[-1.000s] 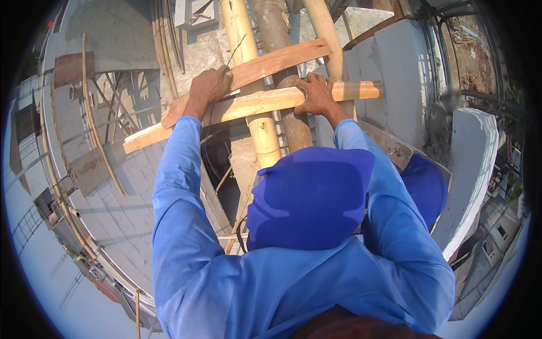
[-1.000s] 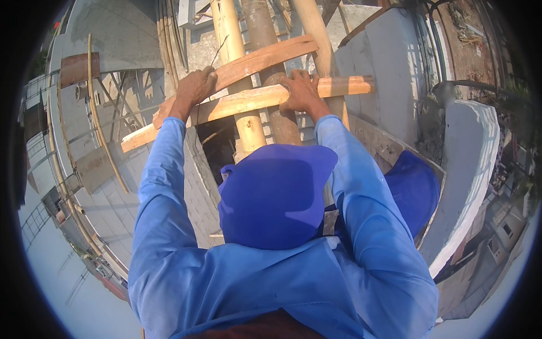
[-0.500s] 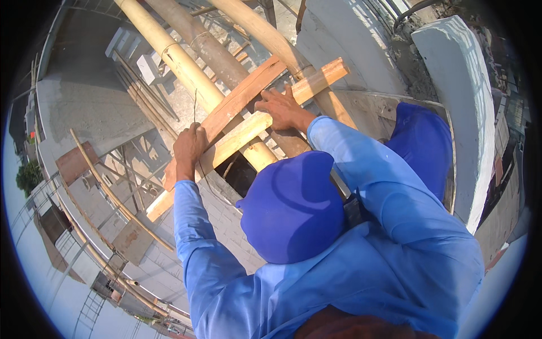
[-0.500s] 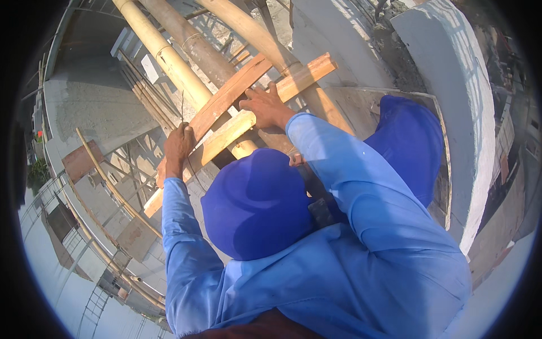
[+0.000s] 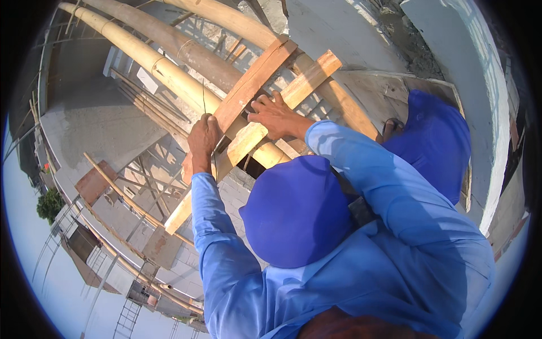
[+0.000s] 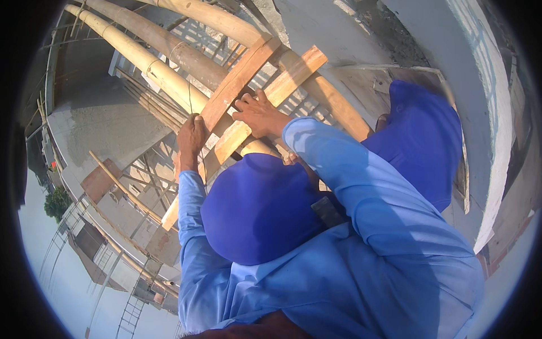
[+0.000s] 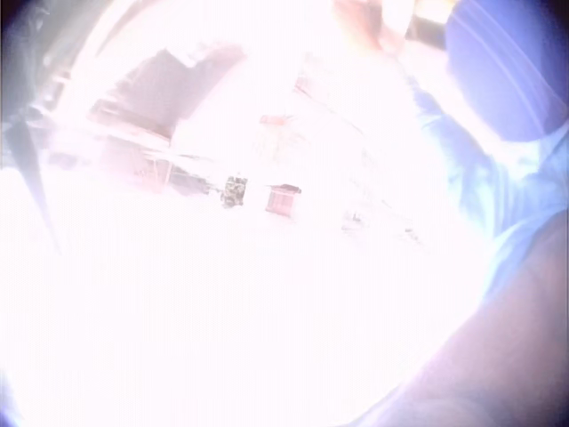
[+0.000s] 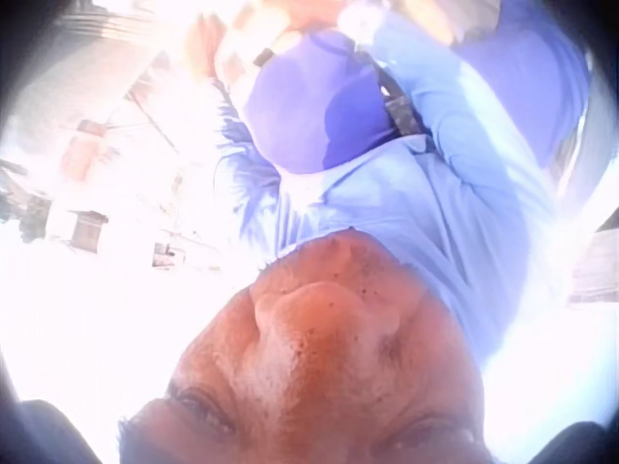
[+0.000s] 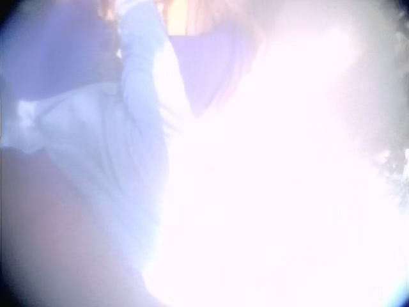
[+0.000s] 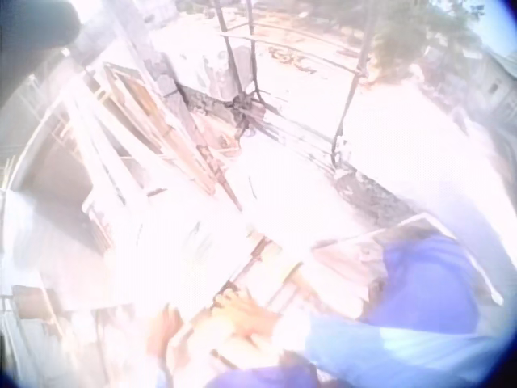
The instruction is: The person positions bamboo poles along a concrete ledge and secures them with a wooden board by hand.
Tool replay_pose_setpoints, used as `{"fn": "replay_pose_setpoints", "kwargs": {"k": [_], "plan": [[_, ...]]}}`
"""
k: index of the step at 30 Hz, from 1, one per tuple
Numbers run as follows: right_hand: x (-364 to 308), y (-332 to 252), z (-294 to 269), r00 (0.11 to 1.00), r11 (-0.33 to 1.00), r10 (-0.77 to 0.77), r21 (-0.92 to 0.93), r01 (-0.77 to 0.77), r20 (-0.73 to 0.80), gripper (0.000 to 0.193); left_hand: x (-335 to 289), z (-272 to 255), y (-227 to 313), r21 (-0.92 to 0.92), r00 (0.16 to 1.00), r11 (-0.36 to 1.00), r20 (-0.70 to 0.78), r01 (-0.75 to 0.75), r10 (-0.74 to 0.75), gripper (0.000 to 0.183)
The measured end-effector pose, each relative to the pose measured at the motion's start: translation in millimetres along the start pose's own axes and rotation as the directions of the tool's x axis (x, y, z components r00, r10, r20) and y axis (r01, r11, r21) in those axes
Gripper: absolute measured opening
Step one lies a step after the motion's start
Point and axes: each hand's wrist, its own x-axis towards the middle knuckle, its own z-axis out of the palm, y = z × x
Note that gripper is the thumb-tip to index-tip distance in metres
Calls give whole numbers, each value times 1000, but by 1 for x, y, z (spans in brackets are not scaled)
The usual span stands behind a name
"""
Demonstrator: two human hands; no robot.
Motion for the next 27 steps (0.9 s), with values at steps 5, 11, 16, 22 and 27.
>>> {"fn": "replay_pose_setpoints", "kwargs": {"k": [5,11,16,22,27], "plan": [[8,4,-7,997,989,69,129,-71,21,39,11,2,15,-5,999,1000,36,30,-30,40],[11,23,6,994,957,78,284,-55,-72,34,-2,-32,-21,60,995,993,-17,102,-101,44],[11,29,9,978,972,43,236,7,-206,50,-21,-66,-42,75,984,981,-4,179,-180,45],[9,30,5,978,976,76,216,-33,-195,53,1,-44,-9,-33,991,990,8,135,-135,47],[4,26,-4,972,984,172,65,-163,-159,62,47,-22,25,-44,997,996,2,76,-76,49]]}}
